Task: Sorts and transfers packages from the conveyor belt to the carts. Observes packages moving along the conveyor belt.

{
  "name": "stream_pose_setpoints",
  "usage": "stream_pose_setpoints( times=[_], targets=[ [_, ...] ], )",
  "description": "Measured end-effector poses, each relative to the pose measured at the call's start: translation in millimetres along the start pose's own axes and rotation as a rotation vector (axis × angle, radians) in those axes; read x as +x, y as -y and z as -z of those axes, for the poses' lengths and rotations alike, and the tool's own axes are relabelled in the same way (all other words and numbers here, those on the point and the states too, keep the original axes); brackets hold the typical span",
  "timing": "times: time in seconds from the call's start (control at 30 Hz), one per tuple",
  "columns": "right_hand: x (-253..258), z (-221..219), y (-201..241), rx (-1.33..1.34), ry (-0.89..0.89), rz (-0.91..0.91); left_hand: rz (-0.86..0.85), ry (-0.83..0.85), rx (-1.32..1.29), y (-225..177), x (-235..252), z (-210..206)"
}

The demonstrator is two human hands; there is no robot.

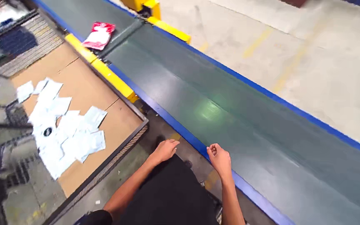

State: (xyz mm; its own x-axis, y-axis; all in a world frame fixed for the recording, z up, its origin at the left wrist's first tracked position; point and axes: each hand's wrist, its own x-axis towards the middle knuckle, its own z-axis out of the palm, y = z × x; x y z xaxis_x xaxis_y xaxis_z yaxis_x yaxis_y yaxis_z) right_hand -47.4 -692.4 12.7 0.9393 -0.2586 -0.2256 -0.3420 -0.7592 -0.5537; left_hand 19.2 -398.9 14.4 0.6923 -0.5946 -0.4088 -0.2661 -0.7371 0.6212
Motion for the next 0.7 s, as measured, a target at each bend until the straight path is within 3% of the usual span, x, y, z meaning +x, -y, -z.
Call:
stream_pose_setpoints(
  times=[0.07,0.2,0.27,0.33,0.5,0.7],
  targets=[
    [13,-19,11,-0.128,0.114,-0.016,0.196,-0.15,-0.081,23,-19,17],
    [26,-28,42,-0.143,-0.01,0.097,0.531,-0.474,-0.2,85,-45,49],
    [39,-36,53,-0.228,0.047,0.077,0.611,-0.571,-0.22,118,-54,62],
    [51,-43,65,-0.282,0.126,0.026,0.65,-0.607,-0.248,146,-61,77],
    [67,-56,106,-0.221,0.102,0.049,0.649,-0.661,-0.163,187,-50,126],
    [57,-84,115,-0.165,0.088,0.017,0.513,-0.736,0.059,239,23,210]
  ],
)
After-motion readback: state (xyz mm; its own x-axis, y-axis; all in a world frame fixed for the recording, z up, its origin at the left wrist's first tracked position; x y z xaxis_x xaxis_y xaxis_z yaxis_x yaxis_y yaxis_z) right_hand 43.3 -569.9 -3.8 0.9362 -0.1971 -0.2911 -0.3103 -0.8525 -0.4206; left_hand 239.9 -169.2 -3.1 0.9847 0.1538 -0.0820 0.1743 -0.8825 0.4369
